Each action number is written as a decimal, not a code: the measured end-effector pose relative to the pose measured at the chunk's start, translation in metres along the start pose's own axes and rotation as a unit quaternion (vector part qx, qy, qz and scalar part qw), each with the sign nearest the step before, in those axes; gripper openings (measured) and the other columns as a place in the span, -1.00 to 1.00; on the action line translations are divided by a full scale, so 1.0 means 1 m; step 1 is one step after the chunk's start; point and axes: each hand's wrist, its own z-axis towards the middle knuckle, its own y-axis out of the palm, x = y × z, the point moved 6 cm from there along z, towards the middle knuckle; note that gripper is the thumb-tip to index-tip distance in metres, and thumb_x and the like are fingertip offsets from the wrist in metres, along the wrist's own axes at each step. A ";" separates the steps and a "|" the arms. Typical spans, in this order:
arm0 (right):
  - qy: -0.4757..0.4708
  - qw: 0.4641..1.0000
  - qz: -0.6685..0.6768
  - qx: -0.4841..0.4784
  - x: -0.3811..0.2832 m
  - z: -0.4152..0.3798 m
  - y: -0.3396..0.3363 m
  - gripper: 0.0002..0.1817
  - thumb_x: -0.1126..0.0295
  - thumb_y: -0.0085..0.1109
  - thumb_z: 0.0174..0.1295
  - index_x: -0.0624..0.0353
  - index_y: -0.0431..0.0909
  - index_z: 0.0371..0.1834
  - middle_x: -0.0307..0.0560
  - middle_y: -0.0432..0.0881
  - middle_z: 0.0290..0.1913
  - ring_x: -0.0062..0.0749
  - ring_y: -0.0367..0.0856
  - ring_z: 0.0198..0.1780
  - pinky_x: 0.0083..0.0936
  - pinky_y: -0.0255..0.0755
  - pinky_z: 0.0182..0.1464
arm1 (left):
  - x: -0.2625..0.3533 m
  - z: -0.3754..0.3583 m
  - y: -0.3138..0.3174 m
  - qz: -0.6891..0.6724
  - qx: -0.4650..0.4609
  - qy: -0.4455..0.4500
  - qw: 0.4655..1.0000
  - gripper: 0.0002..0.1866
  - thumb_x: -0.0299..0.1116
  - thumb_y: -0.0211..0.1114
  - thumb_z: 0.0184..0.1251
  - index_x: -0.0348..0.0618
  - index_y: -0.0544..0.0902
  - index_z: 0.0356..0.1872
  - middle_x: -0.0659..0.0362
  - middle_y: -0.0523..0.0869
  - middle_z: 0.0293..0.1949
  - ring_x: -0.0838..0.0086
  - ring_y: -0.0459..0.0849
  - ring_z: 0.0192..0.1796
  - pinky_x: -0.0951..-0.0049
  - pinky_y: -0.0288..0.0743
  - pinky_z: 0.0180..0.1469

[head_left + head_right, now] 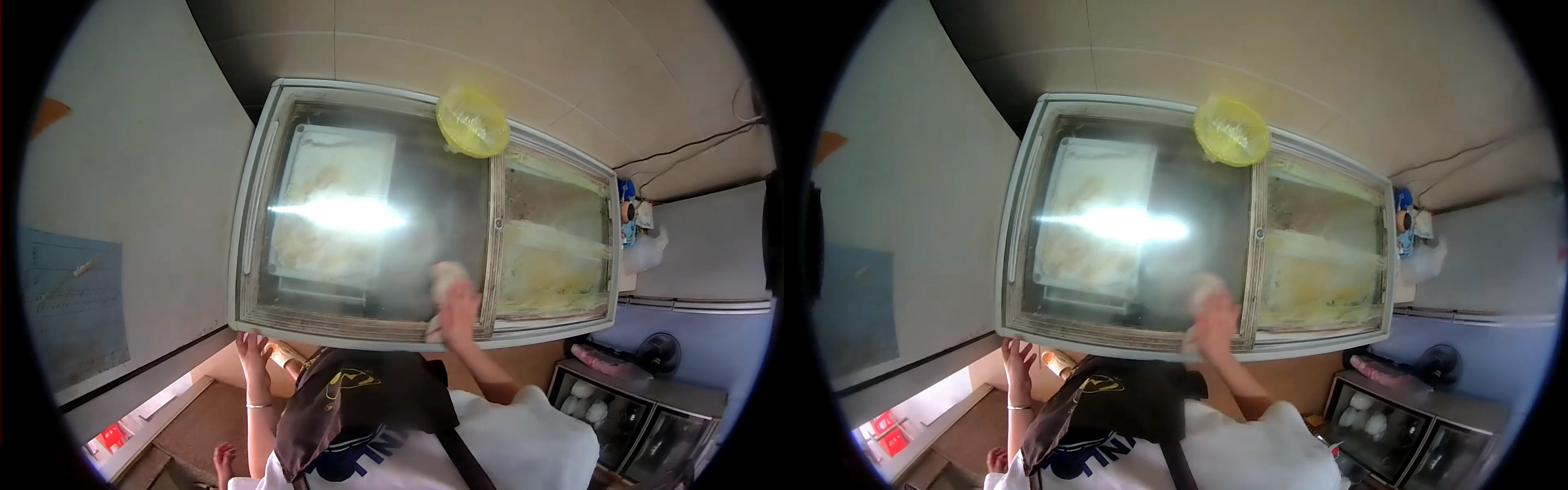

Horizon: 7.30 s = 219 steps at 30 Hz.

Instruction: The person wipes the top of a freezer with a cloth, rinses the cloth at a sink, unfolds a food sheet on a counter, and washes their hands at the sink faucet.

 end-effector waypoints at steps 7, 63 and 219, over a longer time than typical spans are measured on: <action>0.221 0.965 -0.037 0.140 0.105 0.156 0.003 -0.41 0.28 -0.06 0.09 0.42 0.13 0.15 0.28 0.14 0.20 0.16 0.01 0.26 -0.13 -0.18 0.28 | -0.013 0.023 0.012 0.034 -0.101 -0.039 0.994 -0.48 -0.19 -0.01 0.27 -0.03 0.07 0.20 0.13 0.38 0.04 0.39 0.60 -0.32 0.54 0.51 -0.44; 0.585 0.794 -0.133 -0.099 0.183 -0.293 -0.141 -0.74 0.50 0.04 -0.11 0.11 0.56 -0.29 0.03 0.52 -0.20 -0.09 0.48 -0.12 -0.34 0.40 -0.14 | 0.051 -0.056 0.160 0.160 -0.379 0.180 0.894 -0.81 -0.27 0.11 0.23 -0.13 0.48 -0.23 0.24 0.53 -0.36 0.59 0.51 -0.36 0.65 0.35 -0.31; 0.233 0.890 0.391 -0.018 0.272 -0.098 -0.080 -0.64 0.43 -0.09 0.08 0.18 0.38 0.00 -0.08 0.50 -0.19 -0.47 0.47 -0.35 -0.58 0.39 -0.27 | -0.138 -0.217 0.134 0.175 -0.092 0.490 0.849 -0.87 -0.56 0.06 0.12 -0.27 0.50 -0.30 0.03 0.52 -0.11 0.29 0.45 0.00 0.36 0.24 0.09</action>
